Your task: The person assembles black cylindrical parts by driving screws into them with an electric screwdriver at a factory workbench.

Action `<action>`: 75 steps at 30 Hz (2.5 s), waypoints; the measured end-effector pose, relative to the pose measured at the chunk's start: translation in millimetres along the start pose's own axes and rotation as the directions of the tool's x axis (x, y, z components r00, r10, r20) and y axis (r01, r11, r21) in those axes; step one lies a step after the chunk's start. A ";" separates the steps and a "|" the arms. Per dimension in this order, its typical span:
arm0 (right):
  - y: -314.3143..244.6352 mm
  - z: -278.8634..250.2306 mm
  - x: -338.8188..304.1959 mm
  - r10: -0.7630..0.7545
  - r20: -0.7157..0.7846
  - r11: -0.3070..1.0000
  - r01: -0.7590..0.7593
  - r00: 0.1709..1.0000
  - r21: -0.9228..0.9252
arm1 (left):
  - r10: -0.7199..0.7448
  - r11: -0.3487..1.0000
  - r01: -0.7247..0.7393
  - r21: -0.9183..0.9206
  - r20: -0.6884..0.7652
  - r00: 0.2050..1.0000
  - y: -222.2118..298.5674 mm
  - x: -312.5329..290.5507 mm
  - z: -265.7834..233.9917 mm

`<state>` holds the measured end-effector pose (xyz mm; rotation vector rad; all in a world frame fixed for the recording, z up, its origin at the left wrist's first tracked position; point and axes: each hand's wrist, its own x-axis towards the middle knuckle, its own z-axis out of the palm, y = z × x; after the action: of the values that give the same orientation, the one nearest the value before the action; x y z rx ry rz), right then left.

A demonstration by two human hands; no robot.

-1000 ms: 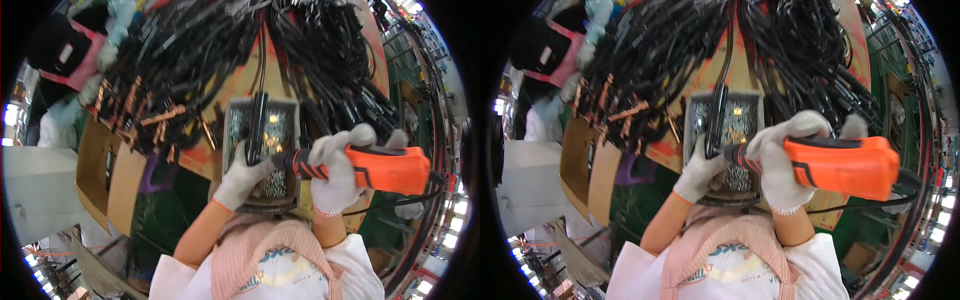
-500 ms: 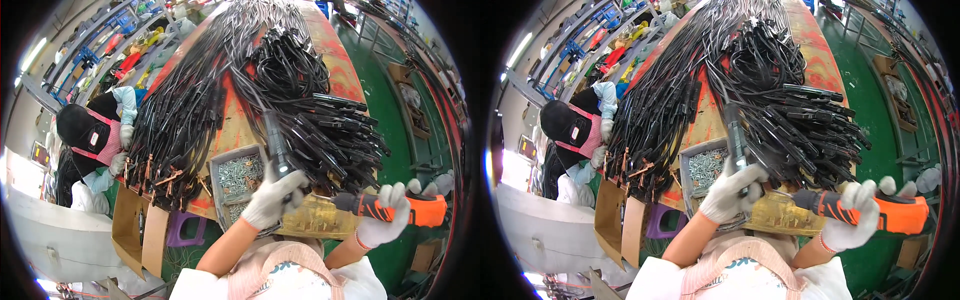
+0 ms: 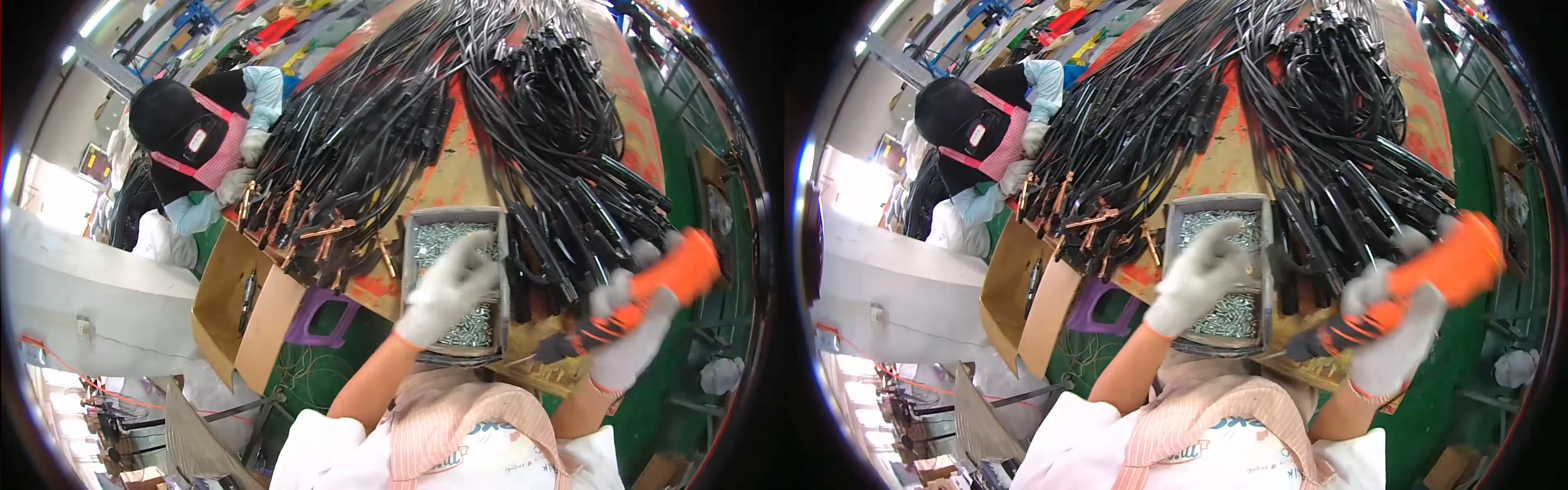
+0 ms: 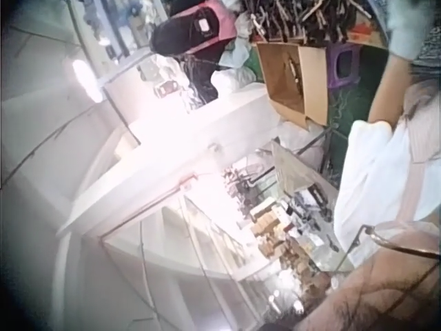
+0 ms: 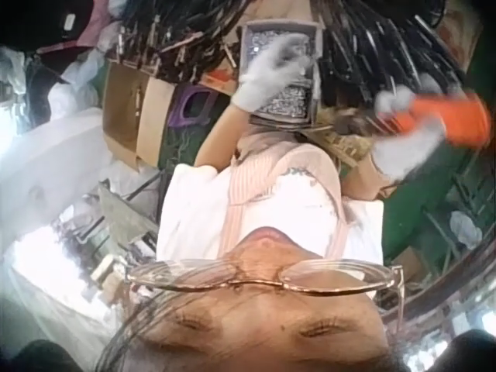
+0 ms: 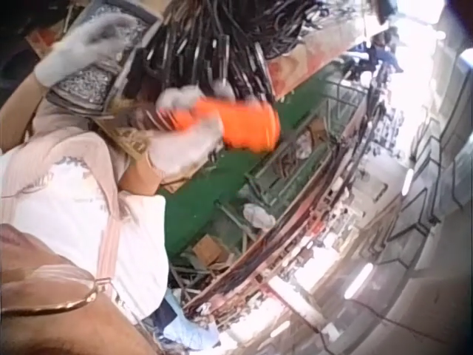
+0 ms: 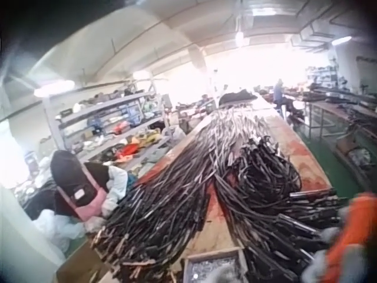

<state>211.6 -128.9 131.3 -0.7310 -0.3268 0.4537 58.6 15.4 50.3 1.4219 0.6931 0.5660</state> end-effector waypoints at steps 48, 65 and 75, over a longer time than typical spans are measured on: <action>161.6 31.0 77.6 0.336 0.534 0.606 0.256 0.776 -0.753 | 0.360 0.302 0.441 0.845 -0.530 0.768 24.9 14.1 -226.2; 154.7 30.8 56.1 0.308 0.570 0.655 0.265 0.762 -0.708 | 0.302 -0.344 0.095 0.934 0.014 0.953 -52.5 -23.7 -141.4; 155.7 52.1 79.2 0.386 0.525 0.720 0.109 0.759 -0.685 | 0.362 0.449 0.114 0.886 -0.296 0.884 30.7 -26.4 -173.2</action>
<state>212.8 42.4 68.9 -1.3374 -1.1501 0.7558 -83.6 117.8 80.4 2.4088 1.4149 0.6994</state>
